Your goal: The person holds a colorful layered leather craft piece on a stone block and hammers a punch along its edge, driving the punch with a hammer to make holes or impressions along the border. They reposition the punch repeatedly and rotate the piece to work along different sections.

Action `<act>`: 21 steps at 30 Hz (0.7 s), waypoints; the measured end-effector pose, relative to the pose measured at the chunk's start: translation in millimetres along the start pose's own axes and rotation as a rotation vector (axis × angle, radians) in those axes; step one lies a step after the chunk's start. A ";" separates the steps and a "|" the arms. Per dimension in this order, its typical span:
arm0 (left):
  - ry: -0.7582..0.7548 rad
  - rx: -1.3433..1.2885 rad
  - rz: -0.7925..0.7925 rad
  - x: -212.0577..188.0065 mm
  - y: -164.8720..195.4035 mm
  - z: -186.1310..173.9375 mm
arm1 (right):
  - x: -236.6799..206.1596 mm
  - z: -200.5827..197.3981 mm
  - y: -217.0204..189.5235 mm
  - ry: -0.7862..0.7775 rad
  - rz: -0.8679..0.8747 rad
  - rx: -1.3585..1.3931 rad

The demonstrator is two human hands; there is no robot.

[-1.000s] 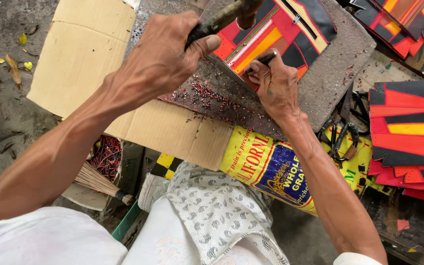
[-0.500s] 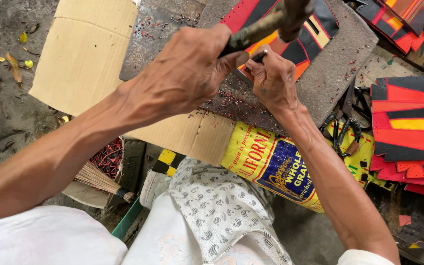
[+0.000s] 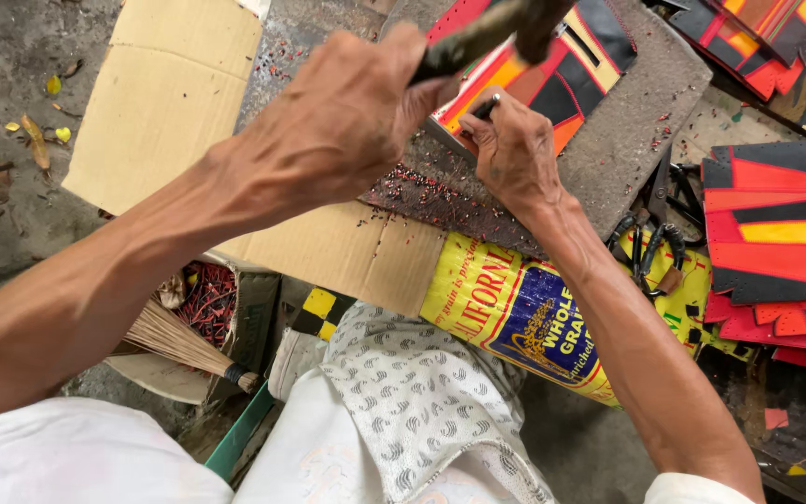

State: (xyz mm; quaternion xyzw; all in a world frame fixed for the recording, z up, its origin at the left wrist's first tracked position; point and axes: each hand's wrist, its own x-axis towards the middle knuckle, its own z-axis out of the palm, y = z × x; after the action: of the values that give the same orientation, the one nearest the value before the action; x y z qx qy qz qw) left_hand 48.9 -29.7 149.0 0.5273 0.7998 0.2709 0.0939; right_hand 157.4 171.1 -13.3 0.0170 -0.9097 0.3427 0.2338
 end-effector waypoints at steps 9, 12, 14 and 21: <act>-0.094 -0.062 -0.138 -2.5 6.9 -5.2 | -3.7 8.2 2.4 -0.005 0.042 0.029; -0.301 0.001 -0.331 -7.5 5.2 -2.0 | -5.5 10.1 3.9 0.003 -0.003 0.034; -0.217 0.051 -0.245 -15.6 -4.8 1.4 | -6.5 8.4 6.6 0.006 0.056 0.095; -0.346 0.089 -0.290 -35.1 -47.1 64.7 | -9.5 5.3 8.4 0.120 0.214 0.174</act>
State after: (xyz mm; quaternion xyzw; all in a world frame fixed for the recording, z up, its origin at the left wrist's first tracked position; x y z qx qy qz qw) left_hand 54.7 -53.5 65.1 0.4492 0.8502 0.1246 0.2445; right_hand 162.1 172.9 -26.1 -0.0806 -0.8577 0.4435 0.2474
